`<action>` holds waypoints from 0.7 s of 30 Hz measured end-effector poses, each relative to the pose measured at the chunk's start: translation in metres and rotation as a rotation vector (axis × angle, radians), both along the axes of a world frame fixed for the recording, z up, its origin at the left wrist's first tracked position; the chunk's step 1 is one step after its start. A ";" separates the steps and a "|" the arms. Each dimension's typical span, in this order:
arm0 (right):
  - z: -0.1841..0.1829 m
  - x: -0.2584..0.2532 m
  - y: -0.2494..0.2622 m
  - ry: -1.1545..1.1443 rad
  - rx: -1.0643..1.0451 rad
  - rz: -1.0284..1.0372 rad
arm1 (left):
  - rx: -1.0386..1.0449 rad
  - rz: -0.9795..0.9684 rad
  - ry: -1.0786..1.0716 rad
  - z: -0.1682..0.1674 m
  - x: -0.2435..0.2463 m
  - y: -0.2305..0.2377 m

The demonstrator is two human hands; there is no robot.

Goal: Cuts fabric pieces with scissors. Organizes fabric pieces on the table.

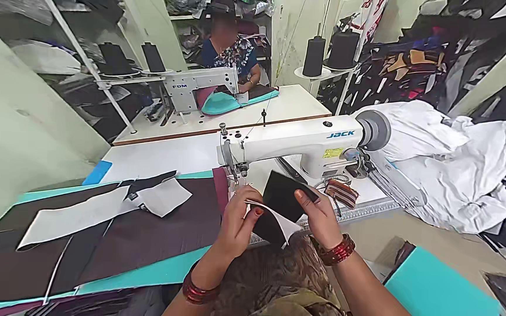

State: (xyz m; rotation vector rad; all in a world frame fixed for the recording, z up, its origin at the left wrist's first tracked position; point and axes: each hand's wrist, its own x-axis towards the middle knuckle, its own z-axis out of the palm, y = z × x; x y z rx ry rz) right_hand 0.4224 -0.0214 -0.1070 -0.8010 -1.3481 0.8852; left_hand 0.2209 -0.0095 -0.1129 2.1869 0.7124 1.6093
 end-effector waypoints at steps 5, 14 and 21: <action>0.001 -0.020 -0.013 -0.026 0.100 0.062 | 0.066 0.299 -0.001 -0.006 0.022 -0.007; -0.012 -0.008 -0.018 -0.142 0.144 -0.048 | -0.408 0.090 -0.157 -0.019 0.033 -0.011; -0.032 0.015 0.003 -0.236 0.219 -0.201 | -0.528 -0.113 -0.170 -0.029 0.055 -0.009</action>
